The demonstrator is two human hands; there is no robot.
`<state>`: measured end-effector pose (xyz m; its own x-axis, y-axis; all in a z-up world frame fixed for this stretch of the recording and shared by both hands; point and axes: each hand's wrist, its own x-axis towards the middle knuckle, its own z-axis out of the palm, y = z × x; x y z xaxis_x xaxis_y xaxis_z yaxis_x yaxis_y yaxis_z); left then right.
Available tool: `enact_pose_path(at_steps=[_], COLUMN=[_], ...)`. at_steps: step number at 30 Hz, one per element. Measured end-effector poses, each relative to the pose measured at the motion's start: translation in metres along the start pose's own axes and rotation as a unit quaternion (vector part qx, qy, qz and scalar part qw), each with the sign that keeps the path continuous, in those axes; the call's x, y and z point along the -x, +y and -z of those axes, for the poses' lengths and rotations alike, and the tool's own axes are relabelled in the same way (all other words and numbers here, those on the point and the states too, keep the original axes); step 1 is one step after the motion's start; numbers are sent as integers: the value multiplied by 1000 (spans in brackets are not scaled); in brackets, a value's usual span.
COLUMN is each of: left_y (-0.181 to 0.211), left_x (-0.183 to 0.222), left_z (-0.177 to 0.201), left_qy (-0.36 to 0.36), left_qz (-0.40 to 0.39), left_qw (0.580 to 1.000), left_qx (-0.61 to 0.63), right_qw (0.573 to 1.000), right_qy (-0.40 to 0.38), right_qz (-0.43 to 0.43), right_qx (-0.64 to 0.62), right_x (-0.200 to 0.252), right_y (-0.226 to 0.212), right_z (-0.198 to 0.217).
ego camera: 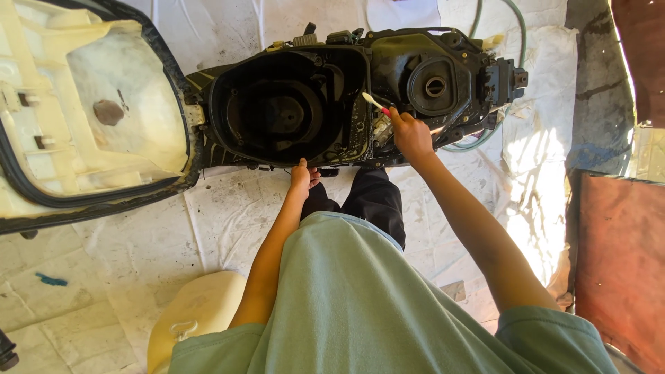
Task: The person scrubs the internal components of a disassembled motorcycle engine casing using a toothbrush. They dip the toothbrush into a green bucket of liquid and continue scrubbing various parts of the engine assembly.
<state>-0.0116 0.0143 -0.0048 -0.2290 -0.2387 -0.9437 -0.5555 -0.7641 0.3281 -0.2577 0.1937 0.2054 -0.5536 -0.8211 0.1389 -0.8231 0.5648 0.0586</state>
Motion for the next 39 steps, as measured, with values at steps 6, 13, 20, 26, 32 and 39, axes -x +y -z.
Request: enact_pose_path(at_steps=[6,13,20,26,32,39], left_y=[0,0,3,2,0,4], left_x=[-2,-8,2,-3,-6,0], left_z=[-5,-18,-11,-12,-11,-9], left_qy=[26,75,51,51,50,37], left_qz=[1,5,-1,0,0,11], left_qw=[1000,997,999,999,999,999], left_qx=[8,2,-14,-10,-19,-26], right_qw=[997,999,1000,994,997,980], right_qy=[-30,-17,-17,-59,-48,-10], right_qz=[58,48,12,96,55,-98], right_qx=[-37,14,21,-4,-24,-174], right_x=[39,-20,-40,12,-24,-2], right_y=[2,32,24,15,34,-14], right_z=[26,-31,-21,23,-18,-29])
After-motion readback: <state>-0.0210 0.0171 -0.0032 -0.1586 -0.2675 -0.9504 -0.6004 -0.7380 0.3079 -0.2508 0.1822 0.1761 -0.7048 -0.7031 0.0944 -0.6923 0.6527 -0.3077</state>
